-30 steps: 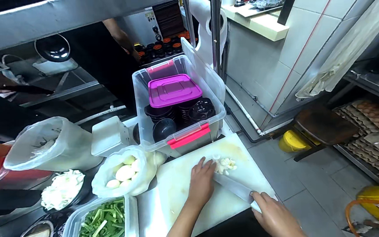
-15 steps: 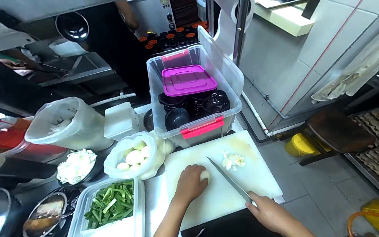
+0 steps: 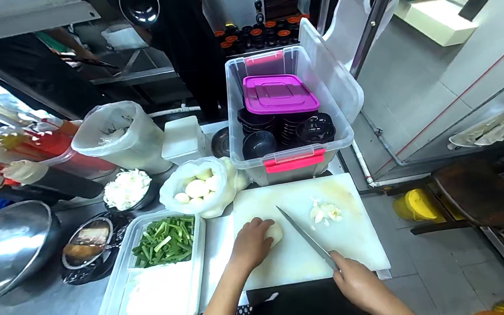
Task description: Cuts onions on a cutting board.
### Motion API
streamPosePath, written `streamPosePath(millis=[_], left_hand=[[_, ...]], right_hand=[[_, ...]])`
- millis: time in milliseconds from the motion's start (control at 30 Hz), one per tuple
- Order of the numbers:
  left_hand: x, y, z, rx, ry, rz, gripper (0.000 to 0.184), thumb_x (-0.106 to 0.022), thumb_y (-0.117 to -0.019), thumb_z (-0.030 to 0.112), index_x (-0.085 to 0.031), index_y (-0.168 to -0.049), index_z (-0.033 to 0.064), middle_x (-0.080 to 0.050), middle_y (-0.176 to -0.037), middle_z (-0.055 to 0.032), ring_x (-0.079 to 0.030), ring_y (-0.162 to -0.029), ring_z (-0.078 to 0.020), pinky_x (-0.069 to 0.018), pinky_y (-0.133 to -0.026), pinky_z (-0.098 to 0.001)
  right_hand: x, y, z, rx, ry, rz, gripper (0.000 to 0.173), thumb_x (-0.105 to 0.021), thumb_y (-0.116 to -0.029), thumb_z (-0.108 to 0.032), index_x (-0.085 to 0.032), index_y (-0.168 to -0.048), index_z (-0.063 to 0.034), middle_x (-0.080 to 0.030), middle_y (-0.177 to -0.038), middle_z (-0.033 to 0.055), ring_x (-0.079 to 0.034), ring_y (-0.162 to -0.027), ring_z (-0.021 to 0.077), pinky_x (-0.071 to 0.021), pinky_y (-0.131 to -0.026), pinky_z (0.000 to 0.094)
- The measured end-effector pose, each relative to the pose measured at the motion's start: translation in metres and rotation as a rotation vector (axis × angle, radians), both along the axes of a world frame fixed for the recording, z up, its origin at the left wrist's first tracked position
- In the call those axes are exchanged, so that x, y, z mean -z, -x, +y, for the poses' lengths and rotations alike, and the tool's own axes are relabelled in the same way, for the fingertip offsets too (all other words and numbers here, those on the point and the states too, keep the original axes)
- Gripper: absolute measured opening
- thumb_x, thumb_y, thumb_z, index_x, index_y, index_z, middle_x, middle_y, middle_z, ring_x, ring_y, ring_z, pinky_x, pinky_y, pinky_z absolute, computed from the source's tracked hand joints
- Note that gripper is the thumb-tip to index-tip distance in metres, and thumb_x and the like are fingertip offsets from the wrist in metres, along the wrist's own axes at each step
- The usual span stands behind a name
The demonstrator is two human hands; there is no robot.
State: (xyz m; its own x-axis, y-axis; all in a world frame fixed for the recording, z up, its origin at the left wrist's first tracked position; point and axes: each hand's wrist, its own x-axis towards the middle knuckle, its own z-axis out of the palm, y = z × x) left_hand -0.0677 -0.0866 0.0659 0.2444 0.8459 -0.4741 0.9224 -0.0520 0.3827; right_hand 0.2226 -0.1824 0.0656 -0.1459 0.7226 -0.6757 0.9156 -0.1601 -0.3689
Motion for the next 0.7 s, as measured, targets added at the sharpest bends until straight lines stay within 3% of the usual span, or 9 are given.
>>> streamPosePath(millis=[133, 267, 433, 567, 700], left_hand=[[-0.003, -0.002, 0.019, 0.110, 0.095, -0.031, 0.042, -0.068, -0.0952, 0.026, -0.063, -0.137, 0.0247, -0.062, -0.135, -0.0068, -0.060, -0.125, -0.0272, -0.0507, -0.105, -0.0497], [-0.001, 0.001, 0.029, 0.144, 0.140, -0.071, 0.044, -0.072, -0.0941, 0.029, -0.063, -0.136, 0.0191, -0.064, -0.130, -0.0103, -0.061, -0.123, -0.0262, -0.0493, -0.107, -0.0484], [0.005, 0.000, 0.027, 0.130, 0.147, -0.100, 0.044, -0.072, -0.0942, 0.032, -0.063, -0.135, 0.0177, -0.063, -0.129, -0.0098, -0.061, -0.122, -0.0263, -0.0494, -0.107, -0.0485], [0.005, 0.000, 0.026, 0.123, 0.138, -0.121, 0.043, -0.072, -0.0946, 0.030, -0.063, -0.135, 0.0170, -0.063, -0.130, -0.0115, -0.060, -0.124, -0.0282, -0.0488, -0.108, -0.0510], [0.007, 0.000, 0.024, 0.115, 0.134, -0.124, 0.043, -0.072, -0.0949, 0.031, -0.063, -0.135, 0.0180, -0.063, -0.131, -0.0099, -0.060, -0.126, -0.0265, -0.0484, -0.109, -0.0490]], right_hand=[[0.000, 0.020, 0.010, -0.053, 0.021, 0.007, 0.038, -0.046, -0.1025, -0.025, -0.052, -0.138, -0.0140, -0.071, -0.100, 0.0174, -0.072, -0.096, 0.0369, -0.0572, -0.081, 0.0568], [0.001, 0.030, 0.016, -0.079, 0.016, -0.011, 0.035, -0.041, -0.1071, -0.029, -0.052, -0.136, -0.0122, -0.071, -0.097, 0.0168, -0.072, -0.094, 0.0362, -0.0578, -0.080, 0.0553], [-0.012, 0.019, 0.013, -0.103, 0.009, -0.025, 0.033, -0.041, -0.1078, -0.030, -0.055, -0.131, -0.0116, -0.071, -0.094, 0.0166, -0.072, -0.091, 0.0362, -0.0576, -0.078, 0.0553], [-0.013, 0.021, 0.013, -0.115, 0.007, -0.009, 0.033, -0.042, -0.1082, -0.029, -0.055, -0.132, -0.0098, -0.071, -0.094, 0.0187, -0.072, -0.091, 0.0383, -0.0573, -0.078, 0.0571], [0.005, 0.049, 0.035, -0.122, -0.005, -0.015, 0.038, -0.041, -0.1078, -0.027, -0.050, -0.141, -0.0109, -0.071, -0.103, 0.0188, -0.072, -0.097, 0.0379, -0.0574, -0.084, 0.0570]])
